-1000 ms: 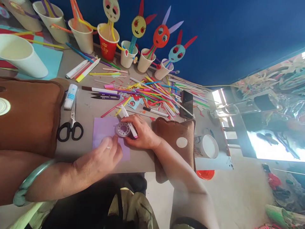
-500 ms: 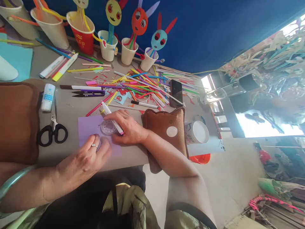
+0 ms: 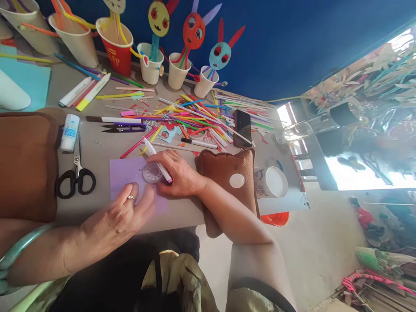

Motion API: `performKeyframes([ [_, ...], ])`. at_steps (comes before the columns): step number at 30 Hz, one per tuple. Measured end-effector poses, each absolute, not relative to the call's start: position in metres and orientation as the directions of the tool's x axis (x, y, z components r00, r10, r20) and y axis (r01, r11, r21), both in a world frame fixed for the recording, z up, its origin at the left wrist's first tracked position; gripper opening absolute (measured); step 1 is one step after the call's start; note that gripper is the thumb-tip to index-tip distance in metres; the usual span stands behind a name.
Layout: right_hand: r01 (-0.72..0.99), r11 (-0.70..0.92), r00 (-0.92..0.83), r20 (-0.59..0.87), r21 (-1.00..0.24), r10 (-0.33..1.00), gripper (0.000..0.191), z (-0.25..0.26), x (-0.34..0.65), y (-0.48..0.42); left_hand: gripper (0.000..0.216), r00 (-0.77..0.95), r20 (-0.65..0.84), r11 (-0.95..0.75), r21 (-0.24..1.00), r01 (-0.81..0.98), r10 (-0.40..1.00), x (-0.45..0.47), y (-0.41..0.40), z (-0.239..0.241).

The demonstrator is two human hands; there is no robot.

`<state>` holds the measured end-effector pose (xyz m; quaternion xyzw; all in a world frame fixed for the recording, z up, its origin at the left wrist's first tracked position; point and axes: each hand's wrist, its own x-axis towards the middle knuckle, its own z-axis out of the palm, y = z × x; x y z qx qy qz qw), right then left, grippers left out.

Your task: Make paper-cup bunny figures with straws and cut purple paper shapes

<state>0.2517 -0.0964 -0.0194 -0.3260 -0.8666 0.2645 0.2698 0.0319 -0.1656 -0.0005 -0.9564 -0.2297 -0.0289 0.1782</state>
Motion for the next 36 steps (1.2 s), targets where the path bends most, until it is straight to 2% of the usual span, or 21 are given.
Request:
performKeyframes([
  [7, 0.456, 0.634, -0.628, 0.279, -0.625, 0.727, 0.054, -0.017, 0.251, -0.097, 0.031, 0.850, 0.166, -0.799, -0.291, 0.526, 0.500, 0.036, -0.172, -0.014],
  [17, 0.461, 0.616, -0.630, 0.254, -0.639, 0.734, 0.057, -0.016, 0.252, -0.096, 0.027, 0.842, 0.178, -0.804, -0.252, 0.539, 0.509, 0.038, -0.174, -0.017],
  [23, 0.432, 0.564, -0.650, 0.190, -0.704, 0.735, 0.072, -0.005, 0.259, -0.093, 0.027, 0.856, 0.179, -0.821, -0.242, 0.517, 0.486, 0.037, -0.169, -0.015],
  [25, 0.392, 0.537, -0.618, 0.219, -0.747, 0.755, 0.073, -0.001, 0.263, -0.092, 0.026, 0.867, 0.179, -0.832, -0.244, 0.497, 0.465, 0.037, -0.168, -0.015],
  [30, 0.354, 0.518, -0.433, 0.354, -0.779, 0.829, 0.056, 0.001, 0.266, -0.090, 0.023, 0.838, 0.189, -0.809, -0.221, 0.544, 0.512, 0.039, -0.171, -0.018],
  [36, 0.474, 0.504, -0.552, 0.203, -0.722, 0.809, 0.064, -0.005, 0.264, -0.091, 0.026, 0.849, 0.177, -0.822, -0.217, 0.527, 0.497, 0.039, -0.171, -0.019],
])
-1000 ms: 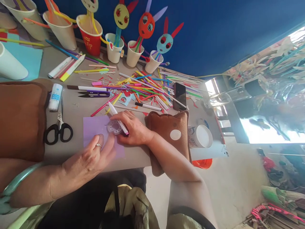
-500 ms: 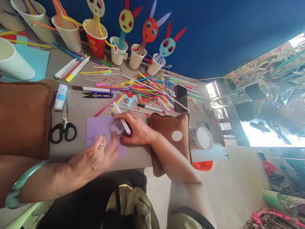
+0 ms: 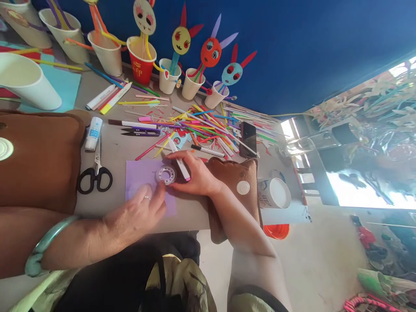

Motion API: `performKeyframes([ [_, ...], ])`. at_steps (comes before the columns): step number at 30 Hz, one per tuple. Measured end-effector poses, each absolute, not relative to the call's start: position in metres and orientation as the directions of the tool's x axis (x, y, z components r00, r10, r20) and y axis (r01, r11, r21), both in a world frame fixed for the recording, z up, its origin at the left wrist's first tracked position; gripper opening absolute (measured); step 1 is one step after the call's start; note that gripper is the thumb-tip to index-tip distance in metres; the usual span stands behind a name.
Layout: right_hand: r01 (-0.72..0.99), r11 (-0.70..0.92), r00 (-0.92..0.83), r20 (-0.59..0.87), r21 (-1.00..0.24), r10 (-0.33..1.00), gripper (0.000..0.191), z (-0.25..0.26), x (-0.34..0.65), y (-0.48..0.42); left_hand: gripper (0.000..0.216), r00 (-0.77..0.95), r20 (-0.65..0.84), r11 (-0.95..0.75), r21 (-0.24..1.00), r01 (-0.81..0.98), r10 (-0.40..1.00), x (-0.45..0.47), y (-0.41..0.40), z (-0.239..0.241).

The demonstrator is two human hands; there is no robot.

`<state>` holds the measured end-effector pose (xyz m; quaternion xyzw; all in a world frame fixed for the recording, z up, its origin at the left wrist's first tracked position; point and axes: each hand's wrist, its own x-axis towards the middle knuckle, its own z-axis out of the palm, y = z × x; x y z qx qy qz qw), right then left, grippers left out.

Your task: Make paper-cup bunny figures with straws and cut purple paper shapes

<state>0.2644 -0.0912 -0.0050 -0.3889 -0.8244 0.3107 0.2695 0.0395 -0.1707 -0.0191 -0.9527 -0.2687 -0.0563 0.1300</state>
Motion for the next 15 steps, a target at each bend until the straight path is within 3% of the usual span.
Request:
performKeyframes([
  [8, 0.498, 0.526, -0.570, 0.196, -0.690, 0.798, 0.069, -0.0060, 0.2646, -0.0919, 0.024, 0.859, 0.176, -0.816, -0.270, 0.512, 0.481, 0.0380, -0.1686, -0.0157],
  [15, 0.491, 0.515, -0.577, 0.181, -0.702, 0.796, 0.060, -0.0051, 0.2607, -0.0935, 0.026, 0.859, 0.182, -0.833, -0.215, 0.510, 0.479, 0.0361, -0.1700, -0.0183],
])
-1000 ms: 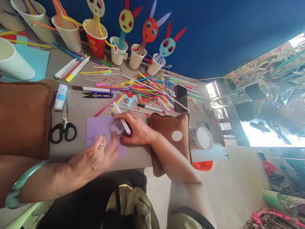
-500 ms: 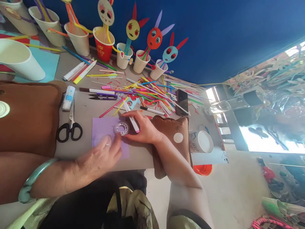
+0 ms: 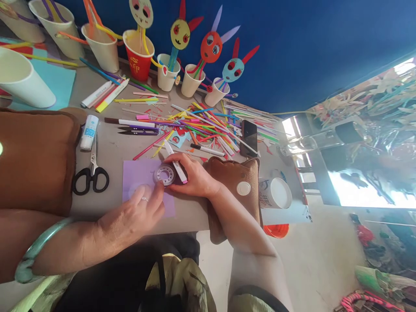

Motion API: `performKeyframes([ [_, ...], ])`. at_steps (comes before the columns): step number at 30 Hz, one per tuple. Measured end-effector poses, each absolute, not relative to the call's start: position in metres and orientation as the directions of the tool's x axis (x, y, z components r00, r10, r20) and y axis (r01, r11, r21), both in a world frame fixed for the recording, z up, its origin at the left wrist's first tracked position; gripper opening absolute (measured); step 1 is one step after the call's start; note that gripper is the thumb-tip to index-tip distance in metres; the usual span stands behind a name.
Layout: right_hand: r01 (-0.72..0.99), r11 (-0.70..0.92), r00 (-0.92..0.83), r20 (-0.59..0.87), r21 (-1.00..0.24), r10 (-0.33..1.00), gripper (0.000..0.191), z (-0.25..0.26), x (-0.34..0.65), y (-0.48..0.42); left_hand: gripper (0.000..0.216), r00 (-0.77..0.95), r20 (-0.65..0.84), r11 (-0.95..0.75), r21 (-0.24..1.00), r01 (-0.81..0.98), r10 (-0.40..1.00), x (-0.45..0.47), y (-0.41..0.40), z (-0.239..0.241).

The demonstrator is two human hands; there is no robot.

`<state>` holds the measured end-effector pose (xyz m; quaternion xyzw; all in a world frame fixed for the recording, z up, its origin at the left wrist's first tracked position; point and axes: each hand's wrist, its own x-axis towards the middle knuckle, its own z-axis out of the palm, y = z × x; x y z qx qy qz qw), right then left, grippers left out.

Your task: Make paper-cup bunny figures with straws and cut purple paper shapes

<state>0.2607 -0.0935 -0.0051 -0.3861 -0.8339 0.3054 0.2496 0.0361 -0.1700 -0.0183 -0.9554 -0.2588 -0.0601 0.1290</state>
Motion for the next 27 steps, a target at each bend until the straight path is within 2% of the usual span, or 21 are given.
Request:
performKeyframes([
  [5, 0.483, 0.521, -0.579, 0.189, -0.704, 0.793, 0.055, -0.004, 0.258, -0.094, 0.033, 0.858, 0.155, -0.844, -0.163, 0.511, 0.490, 0.032, -0.173, -0.029],
  [11, 0.504, 0.512, -0.523, 0.226, -0.696, 0.822, 0.051, -0.007, 0.259, -0.094, 0.032, 0.869, 0.145, -0.827, -0.268, 0.494, 0.472, 0.033, -0.173, -0.023],
  [17, 0.474, 0.509, -0.378, 0.356, -0.719, 0.855, 0.056, -0.013, 0.260, -0.093, 0.034, 0.847, 0.142, -0.800, -0.278, 0.531, 0.512, 0.038, -0.172, -0.014],
  [23, 0.489, 0.423, -0.183, 0.384, -0.763, 0.905, 0.059, -0.015, 0.258, -0.091, 0.035, 0.863, 0.134, -0.821, -0.268, 0.504, 0.486, 0.037, -0.171, -0.017],
  [27, 0.465, 0.438, -0.238, 0.368, -0.769, 0.899, 0.056, -0.014, 0.259, -0.090, 0.034, 0.859, 0.116, -0.809, -0.292, 0.510, 0.499, 0.038, -0.170, -0.014],
])
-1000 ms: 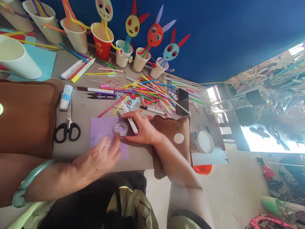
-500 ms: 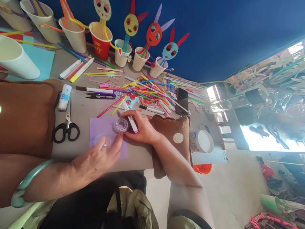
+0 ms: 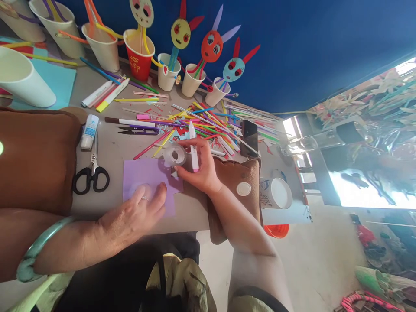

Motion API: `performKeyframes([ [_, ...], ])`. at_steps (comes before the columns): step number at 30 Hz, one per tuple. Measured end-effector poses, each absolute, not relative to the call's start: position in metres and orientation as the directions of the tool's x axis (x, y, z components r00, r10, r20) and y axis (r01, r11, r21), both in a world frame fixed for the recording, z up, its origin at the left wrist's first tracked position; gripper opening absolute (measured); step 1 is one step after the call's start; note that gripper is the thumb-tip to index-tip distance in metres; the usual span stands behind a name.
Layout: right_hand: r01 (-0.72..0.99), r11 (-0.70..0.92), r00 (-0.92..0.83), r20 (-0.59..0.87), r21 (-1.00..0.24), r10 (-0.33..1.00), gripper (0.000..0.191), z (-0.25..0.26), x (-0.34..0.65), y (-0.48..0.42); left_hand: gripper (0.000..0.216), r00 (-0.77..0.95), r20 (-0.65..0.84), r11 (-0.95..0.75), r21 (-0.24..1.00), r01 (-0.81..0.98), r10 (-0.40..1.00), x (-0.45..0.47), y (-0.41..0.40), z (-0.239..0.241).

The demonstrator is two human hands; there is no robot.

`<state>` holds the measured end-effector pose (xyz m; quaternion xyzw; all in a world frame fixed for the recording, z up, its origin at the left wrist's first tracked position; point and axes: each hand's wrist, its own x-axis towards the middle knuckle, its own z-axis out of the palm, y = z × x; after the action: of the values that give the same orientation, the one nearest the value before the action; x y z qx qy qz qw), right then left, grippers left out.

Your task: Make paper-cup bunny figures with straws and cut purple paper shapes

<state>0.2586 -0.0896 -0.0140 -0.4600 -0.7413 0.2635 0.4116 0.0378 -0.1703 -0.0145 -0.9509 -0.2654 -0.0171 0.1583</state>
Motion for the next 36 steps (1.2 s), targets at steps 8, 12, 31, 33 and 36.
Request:
performKeyframes([
  [8, 0.505, 0.477, -0.441, 0.260, -0.719, 0.859, 0.054, -0.013, 0.254, -0.094, 0.028, 0.861, 0.159, -0.818, -0.269, 0.508, 0.483, 0.037, -0.168, -0.017],
  [12, 0.509, 0.493, -0.474, 0.248, -0.705, 0.845, 0.055, -0.016, 0.254, -0.093, 0.027, 0.863, 0.156, -0.819, -0.273, 0.505, 0.480, 0.037, -0.169, -0.017],
  [31, 0.487, 0.520, -0.510, 0.255, -0.702, 0.822, 0.054, -0.020, 0.255, -0.092, 0.013, 0.816, 0.172, -0.780, -0.238, 0.578, 0.552, 0.041, -0.163, -0.018],
  [33, 0.490, 0.514, -0.510, 0.246, -0.704, 0.824, 0.053, -0.019, 0.255, -0.092, 0.011, 0.815, 0.165, -0.779, -0.241, 0.579, 0.555, 0.042, -0.161, -0.017],
  [36, 0.496, 0.501, -0.511, 0.228, -0.709, 0.829, 0.053, -0.018, 0.254, -0.092, 0.009, 0.814, 0.157, -0.779, -0.236, 0.581, 0.559, 0.042, -0.159, -0.016],
])
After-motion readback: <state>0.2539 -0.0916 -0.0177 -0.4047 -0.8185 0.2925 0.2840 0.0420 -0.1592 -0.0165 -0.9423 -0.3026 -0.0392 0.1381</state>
